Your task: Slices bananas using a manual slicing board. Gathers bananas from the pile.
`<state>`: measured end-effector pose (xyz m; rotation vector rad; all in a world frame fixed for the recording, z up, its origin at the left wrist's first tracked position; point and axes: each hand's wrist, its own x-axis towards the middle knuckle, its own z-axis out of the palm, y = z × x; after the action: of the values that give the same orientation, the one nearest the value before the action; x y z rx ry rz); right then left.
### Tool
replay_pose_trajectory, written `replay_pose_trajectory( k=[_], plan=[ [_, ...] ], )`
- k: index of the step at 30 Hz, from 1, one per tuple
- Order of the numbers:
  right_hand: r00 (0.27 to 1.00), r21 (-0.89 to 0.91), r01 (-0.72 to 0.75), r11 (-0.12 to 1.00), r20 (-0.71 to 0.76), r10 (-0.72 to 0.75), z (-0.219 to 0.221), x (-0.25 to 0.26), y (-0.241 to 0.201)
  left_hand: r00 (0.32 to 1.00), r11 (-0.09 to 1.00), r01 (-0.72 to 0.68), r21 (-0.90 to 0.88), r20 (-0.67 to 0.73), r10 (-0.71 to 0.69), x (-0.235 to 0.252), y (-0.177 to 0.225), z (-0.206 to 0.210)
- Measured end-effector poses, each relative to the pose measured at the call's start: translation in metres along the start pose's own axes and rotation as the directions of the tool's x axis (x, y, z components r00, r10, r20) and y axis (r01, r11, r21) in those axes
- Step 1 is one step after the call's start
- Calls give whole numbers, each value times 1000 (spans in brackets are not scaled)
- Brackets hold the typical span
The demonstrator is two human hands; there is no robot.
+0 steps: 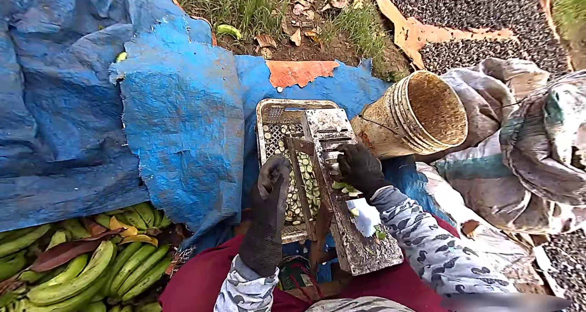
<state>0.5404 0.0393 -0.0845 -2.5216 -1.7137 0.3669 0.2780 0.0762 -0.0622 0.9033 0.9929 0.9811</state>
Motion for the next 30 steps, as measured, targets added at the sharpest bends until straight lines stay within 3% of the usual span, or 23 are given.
replay_pose_trajectory(
  k=[3,6,8,10,13,17,19,21,24,26,30],
  plan=[
    [999,10,44,999,30,-45,-2,-83,0,1000,1000,-7,3,-18,8,2,-1,-4],
    [943,-74,228,971,-233,-239,14,-117,-1,1000,1000,2,8,-18,-2,2,-4,-3],
    [943,-98,192,976,-258,-212,17,-71,-9,1000,999,27,26,8,-28,-1,-6,2],
    [992,-46,20,999,-121,-25,17,2,-16,999,998,39,44,3,-39,-1,-9,7],
    [990,4,27,1000,-141,-26,22,54,-15,999,999,34,40,-28,-33,0,-4,5],
    [988,7,110,994,-109,-109,15,-50,-1,1000,1000,21,9,-22,-20,5,-1,4],
    [937,-49,219,974,-267,-224,26,-100,6,999,999,32,12,7,-32,5,-6,7],
    [882,-109,242,964,-389,-265,33,-88,5,998,998,59,32,31,-60,4,-10,9],
    [965,-58,32,998,-260,-46,31,-22,-10,997,997,71,41,24,-72,2,-12,12],
    [980,-35,-53,998,-194,45,26,-3,-14,998,998,56,40,5,-56,3,-7,9],
    [997,-74,69,995,37,-66,-5,3,6,1000,998,31,60,-1,-31,3,-7,4]
  ],
)
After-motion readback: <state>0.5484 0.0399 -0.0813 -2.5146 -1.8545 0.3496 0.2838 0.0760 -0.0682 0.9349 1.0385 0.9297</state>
